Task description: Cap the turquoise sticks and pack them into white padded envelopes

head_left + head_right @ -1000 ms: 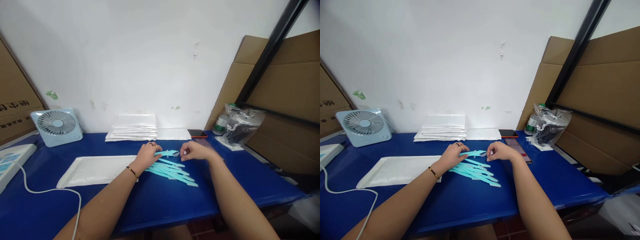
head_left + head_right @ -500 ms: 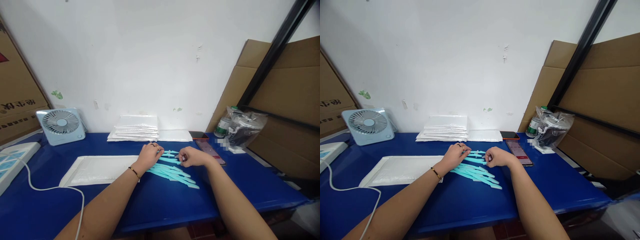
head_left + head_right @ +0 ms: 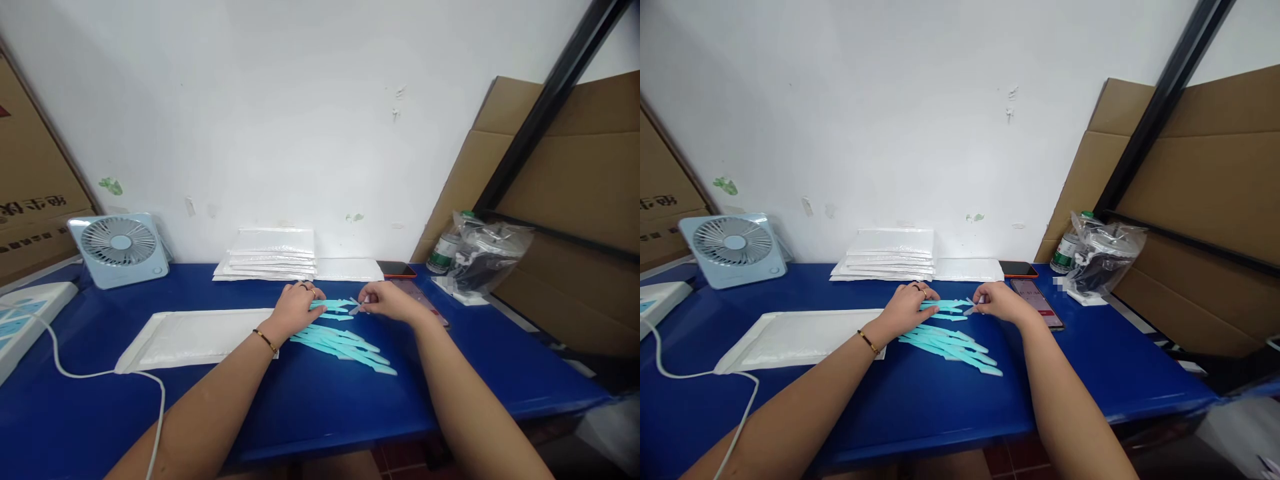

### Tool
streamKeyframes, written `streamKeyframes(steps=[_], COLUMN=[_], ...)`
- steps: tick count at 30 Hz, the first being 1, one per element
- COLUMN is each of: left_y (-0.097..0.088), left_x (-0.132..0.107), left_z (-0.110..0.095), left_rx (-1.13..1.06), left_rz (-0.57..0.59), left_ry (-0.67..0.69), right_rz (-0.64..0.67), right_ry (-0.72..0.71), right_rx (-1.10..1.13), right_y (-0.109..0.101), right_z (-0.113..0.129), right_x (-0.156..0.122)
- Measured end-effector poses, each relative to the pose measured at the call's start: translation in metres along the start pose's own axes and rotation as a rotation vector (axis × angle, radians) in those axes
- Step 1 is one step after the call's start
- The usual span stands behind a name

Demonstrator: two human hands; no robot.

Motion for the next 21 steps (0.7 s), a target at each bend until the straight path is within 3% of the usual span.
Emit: streamKeyframes(steps=[4,7,9,13,21], left_y=[-0.001,0.002,0.004,0.004,-0.002], left_x=[-0.003,-0.004,-0.004,-0.002,0.005], left_z=[-0.006,-0.007,-0.006,-0.006,-0.006], left_rx=[-0.088,-0.087,-0.082,-0.059,0.084], left_rz=[0.189,0.248,0.251,0.24,0.041], left_ry=[0.142,0.103,0.069,0.071,-0.021], right_rz=[0.18,0.344,0.371,0.262,0.038], right_ry=[-0.088,-0.086,-0.082,-0.056,-0.001], right_rx=[-0.017,-0.041,-0.077,-0.111,-0.048], right_y=[0.008,0.02,0.025,0.022,0.004], right_z=[0.012,0.017,0.017,0.015,0.004], right_x=[-0.003,-0.002,0.0,0.001,0.0])
Point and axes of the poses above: each hand's wrist, its own x-axis towards the middle knuckle, its own y-axis out of the palm, z = x × y, the point moved 1 cm from there along x, towards the middle knuckle, and after that the axes turned 6 degrees about x, right-handed, at the moved point
